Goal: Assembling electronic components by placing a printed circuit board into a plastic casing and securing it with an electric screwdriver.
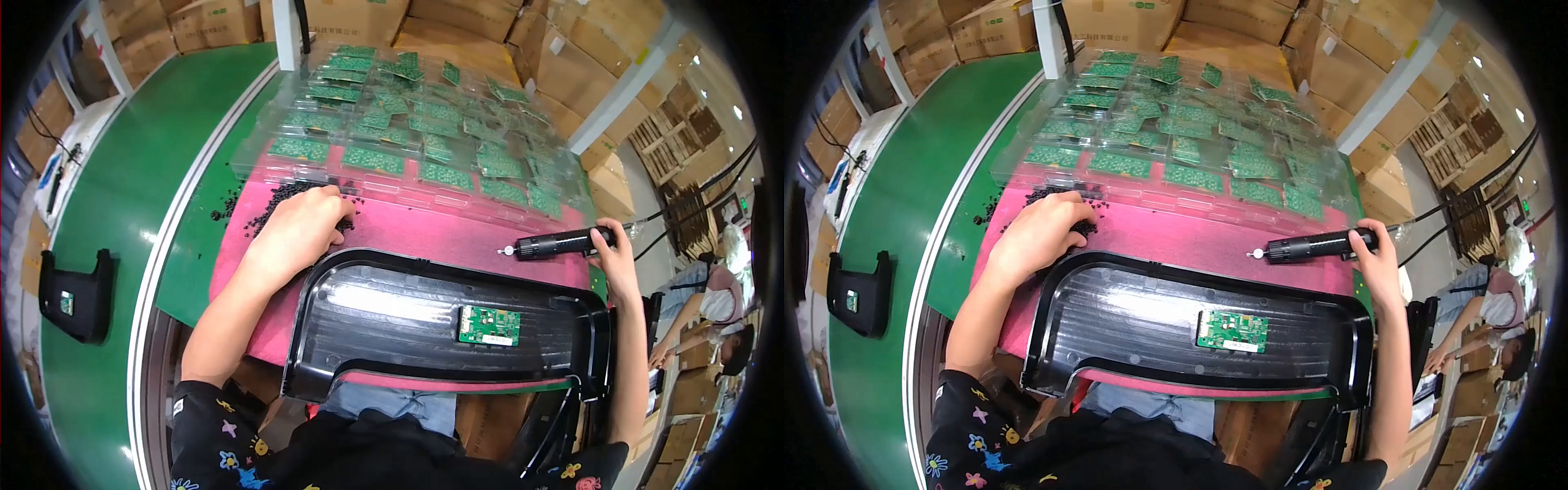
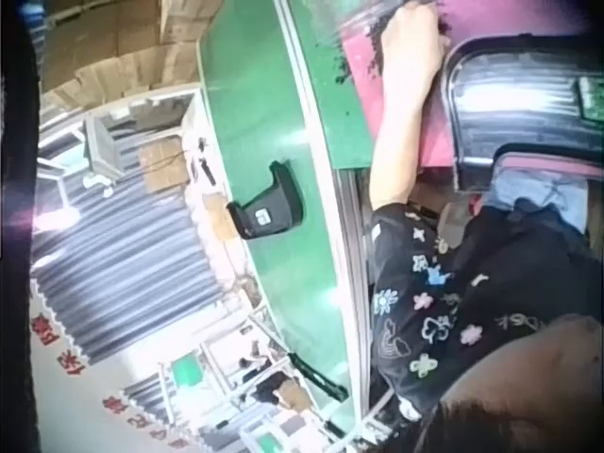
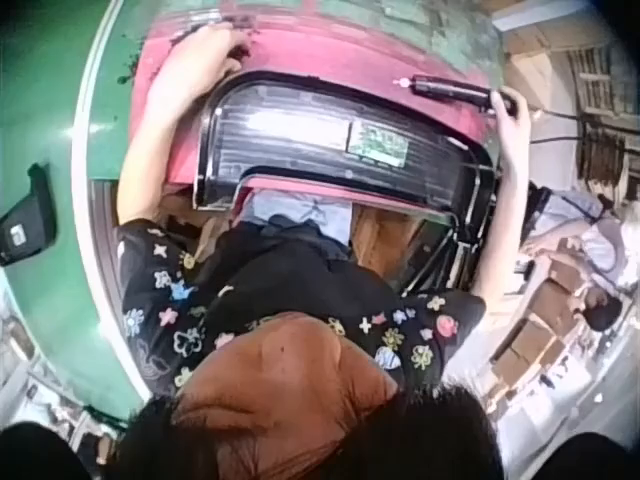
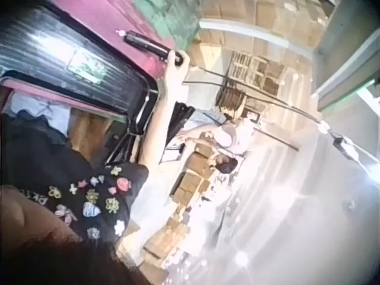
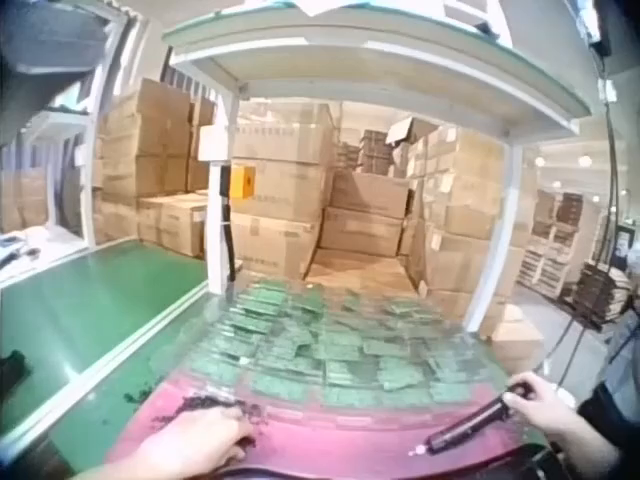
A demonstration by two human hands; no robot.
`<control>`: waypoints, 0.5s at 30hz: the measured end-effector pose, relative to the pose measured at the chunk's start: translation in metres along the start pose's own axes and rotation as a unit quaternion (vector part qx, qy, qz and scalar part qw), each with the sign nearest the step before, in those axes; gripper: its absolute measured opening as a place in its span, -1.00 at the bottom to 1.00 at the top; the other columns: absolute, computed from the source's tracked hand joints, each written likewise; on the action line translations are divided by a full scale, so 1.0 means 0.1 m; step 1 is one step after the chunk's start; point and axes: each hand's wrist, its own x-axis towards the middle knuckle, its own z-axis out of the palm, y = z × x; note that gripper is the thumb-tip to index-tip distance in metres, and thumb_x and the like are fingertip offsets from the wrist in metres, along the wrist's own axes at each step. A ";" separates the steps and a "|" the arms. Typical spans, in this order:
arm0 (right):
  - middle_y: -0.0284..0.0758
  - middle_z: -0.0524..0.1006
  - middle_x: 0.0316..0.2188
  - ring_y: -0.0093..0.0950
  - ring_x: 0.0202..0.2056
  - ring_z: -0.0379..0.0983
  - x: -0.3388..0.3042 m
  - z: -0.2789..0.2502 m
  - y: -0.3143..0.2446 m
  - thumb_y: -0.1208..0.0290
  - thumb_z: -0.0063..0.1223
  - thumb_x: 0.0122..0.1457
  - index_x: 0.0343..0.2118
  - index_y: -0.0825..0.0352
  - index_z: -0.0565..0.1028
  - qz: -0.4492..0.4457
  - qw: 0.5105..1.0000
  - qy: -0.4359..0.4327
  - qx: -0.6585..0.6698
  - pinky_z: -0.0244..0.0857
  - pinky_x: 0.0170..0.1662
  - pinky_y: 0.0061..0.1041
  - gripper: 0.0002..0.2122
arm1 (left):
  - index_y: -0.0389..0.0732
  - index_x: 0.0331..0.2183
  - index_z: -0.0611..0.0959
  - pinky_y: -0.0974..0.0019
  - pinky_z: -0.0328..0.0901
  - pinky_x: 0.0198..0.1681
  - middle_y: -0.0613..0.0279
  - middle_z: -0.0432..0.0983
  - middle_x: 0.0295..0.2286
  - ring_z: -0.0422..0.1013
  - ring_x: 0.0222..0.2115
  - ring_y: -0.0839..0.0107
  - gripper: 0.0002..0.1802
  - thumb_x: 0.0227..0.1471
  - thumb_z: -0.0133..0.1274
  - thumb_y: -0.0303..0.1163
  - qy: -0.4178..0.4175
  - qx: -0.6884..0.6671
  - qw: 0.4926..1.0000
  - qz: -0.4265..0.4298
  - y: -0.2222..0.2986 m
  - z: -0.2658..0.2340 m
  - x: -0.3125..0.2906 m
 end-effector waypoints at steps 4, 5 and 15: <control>-0.33 0.39 -0.30 -0.53 -0.25 0.46 0.03 0.45 -0.14 0.46 0.09 0.26 0.05 0.27 0.14 -0.159 0.953 0.222 0.134 0.41 -0.19 -0.58 -0.60 | -0.35 -0.37 0.65 0.07 0.37 -0.17 -0.03 0.55 -0.40 0.50 -0.29 -0.01 -0.79 -0.20 0.18 -0.60 0.014 -0.052 0.998 -0.022 -0.06 0.03 0.03; -0.27 0.41 -0.29 -0.48 -0.24 0.48 0.05 0.62 -0.24 0.49 0.07 0.26 0.08 0.32 0.06 -0.232 0.909 0.281 0.200 0.41 -0.11 -0.53 -0.54 | -0.35 -0.38 0.65 0.06 0.37 -0.19 -0.04 0.55 -0.42 0.50 -0.30 -0.02 -0.80 -0.20 0.18 -0.59 0.016 -0.052 0.998 -0.030 -0.05 0.05 0.03; -0.33 0.40 -0.31 -0.46 -0.28 0.37 -0.43 0.88 -0.79 0.24 -0.02 0.34 0.10 0.31 0.20 -0.140 0.816 0.016 0.560 0.30 -0.12 -0.40 -0.61 | -0.37 -0.39 0.66 0.08 0.38 -0.25 -0.07 0.58 -0.44 0.51 -0.37 -0.04 -0.85 -0.14 0.17 -0.59 0.128 -0.057 0.990 0.008 -0.07 0.03 0.08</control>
